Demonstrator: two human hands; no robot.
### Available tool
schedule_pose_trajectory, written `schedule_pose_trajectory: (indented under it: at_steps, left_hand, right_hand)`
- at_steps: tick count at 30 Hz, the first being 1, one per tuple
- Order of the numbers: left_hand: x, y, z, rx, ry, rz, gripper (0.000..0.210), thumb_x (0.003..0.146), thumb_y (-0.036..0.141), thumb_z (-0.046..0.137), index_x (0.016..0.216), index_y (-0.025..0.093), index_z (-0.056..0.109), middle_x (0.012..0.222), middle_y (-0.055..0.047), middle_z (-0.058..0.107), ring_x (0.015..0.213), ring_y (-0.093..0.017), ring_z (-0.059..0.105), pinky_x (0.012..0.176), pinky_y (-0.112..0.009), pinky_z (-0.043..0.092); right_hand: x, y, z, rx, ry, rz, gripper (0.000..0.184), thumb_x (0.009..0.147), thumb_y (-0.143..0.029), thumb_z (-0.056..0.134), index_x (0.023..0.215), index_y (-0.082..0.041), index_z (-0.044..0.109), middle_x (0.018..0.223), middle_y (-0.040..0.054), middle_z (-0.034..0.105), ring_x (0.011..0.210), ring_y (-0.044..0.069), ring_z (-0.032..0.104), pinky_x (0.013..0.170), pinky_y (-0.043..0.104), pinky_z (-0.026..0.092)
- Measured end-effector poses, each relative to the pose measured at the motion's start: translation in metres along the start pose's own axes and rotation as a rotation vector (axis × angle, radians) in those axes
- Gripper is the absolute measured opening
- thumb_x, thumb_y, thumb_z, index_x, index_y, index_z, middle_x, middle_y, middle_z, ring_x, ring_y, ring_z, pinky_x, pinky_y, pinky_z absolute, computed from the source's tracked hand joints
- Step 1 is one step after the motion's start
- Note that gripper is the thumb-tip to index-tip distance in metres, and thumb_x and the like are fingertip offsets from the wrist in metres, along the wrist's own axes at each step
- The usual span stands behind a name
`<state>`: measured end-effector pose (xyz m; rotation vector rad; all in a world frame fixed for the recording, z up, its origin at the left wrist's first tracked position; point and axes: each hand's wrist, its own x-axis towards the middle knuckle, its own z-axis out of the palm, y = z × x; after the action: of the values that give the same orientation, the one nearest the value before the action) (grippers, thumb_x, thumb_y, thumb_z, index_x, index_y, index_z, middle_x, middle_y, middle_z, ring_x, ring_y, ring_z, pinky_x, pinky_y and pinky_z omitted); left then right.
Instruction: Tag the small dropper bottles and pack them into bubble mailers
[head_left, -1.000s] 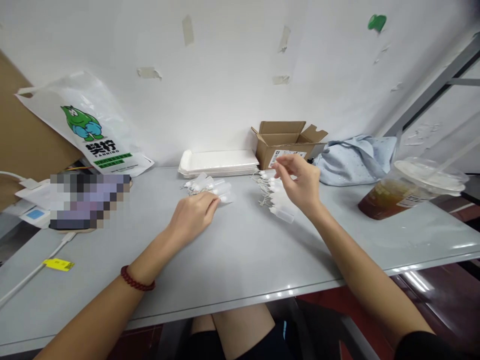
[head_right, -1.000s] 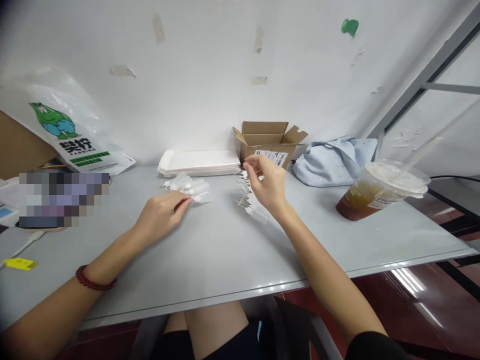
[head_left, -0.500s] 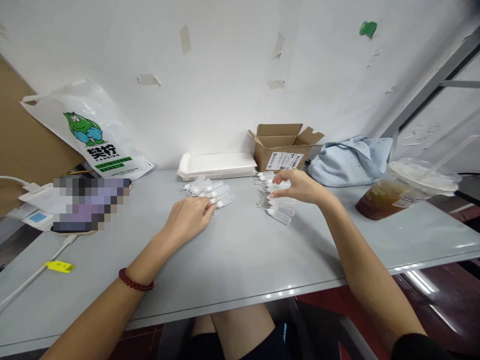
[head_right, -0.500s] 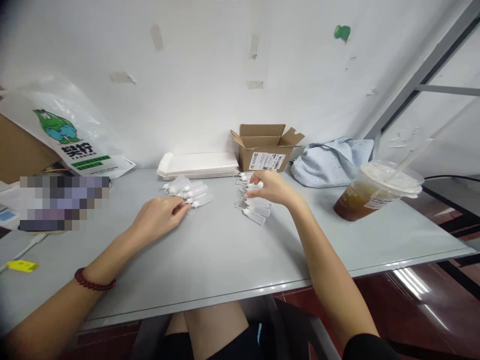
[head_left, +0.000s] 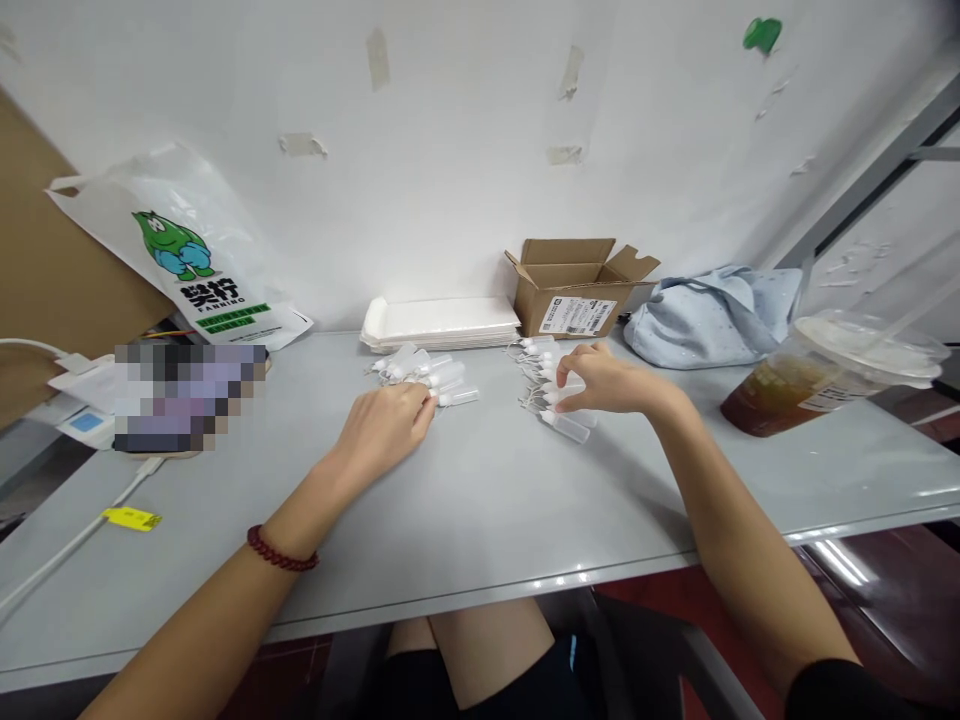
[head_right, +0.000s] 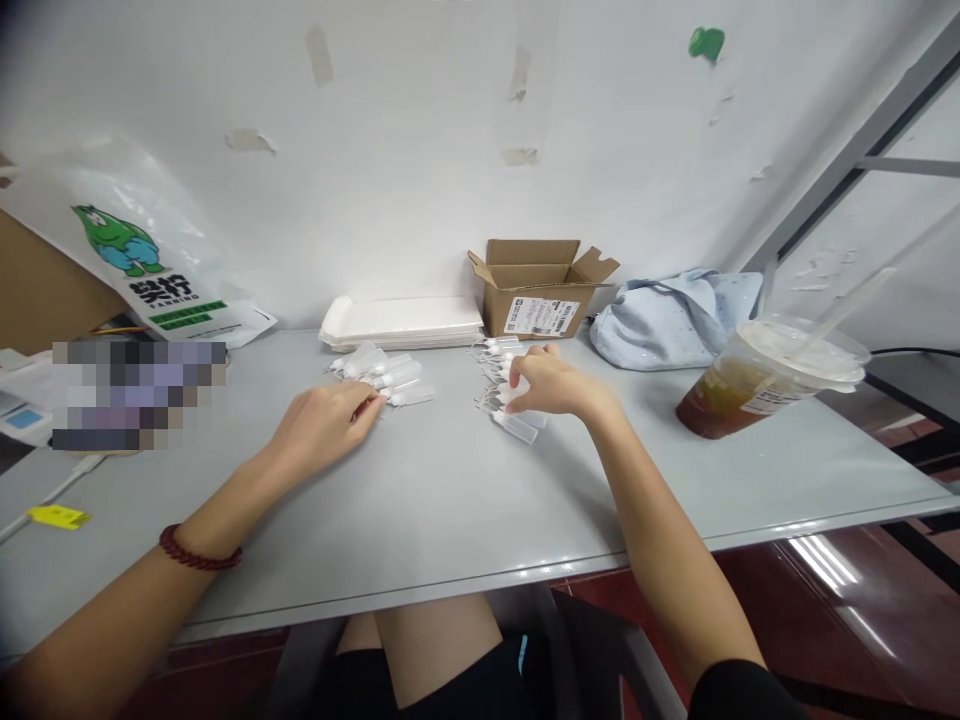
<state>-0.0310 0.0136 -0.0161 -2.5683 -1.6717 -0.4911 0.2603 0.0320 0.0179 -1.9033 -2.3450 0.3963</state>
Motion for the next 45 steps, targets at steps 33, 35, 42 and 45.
schedule_pose_trajectory:
  at_steps: [33, 35, 42, 45]
  left_hand:
    - [-0.003, 0.021, 0.0, -0.658, -0.068, 0.02, 0.022, 0.089, 0.03, 0.046, 0.08, 0.018, 0.061, 0.073, -0.003, 0.065, 0.066, -0.016, 0.057, 0.063, -0.028, 0.041]
    - [-0.003, 0.021, -0.001, -0.764, -0.1, -0.044, 0.023, 0.088, 0.033, 0.047, 0.079, 0.017, 0.061, 0.068, -0.002, 0.063, 0.063, -0.015, 0.057, 0.061, -0.027, 0.042]
    - [0.003, 0.023, -0.009, -1.105, -0.186, -0.214, 0.023, 0.083, 0.036, 0.055, 0.074, 0.015, 0.061, 0.064, -0.001, 0.062, 0.053, -0.012, 0.055, 0.052, -0.025, 0.043]
    - [0.003, 0.023, -0.012, -1.166, -0.243, -0.244, 0.023, 0.082, 0.035, 0.056, 0.074, 0.015, 0.061, 0.062, -0.001, 0.061, 0.053, -0.011, 0.055, 0.052, -0.024, 0.043]
  right_hand:
    - [-0.002, -0.055, 0.038, 0.265, 0.342, -0.517, 0.011, 0.08, -0.019, 0.055, 0.09, -0.018, 0.058, 0.091, 0.0064, 0.068, 0.083, 0.02, 0.061, 0.073, 0.032, 0.044]
    - [-0.003, -0.055, 0.038, 0.262, 0.345, -0.522, 0.011, 0.08, -0.019, 0.055, 0.09, -0.019, 0.058, 0.091, 0.0062, 0.067, 0.083, 0.02, 0.061, 0.073, 0.032, 0.045]
    - [-0.004, -0.058, 0.04, 0.285, 0.295, -0.599, 0.011, 0.083, -0.019, 0.054, 0.093, -0.018, 0.057, 0.09, 0.0059, 0.066, 0.08, 0.018, 0.06, 0.072, 0.029, 0.045]
    - [-0.004, -0.059, 0.041, 0.293, 0.286, -0.624, 0.01, 0.083, -0.018, 0.054, 0.093, -0.017, 0.056, 0.088, 0.0055, 0.065, 0.077, 0.016, 0.06, 0.07, 0.028, 0.045]
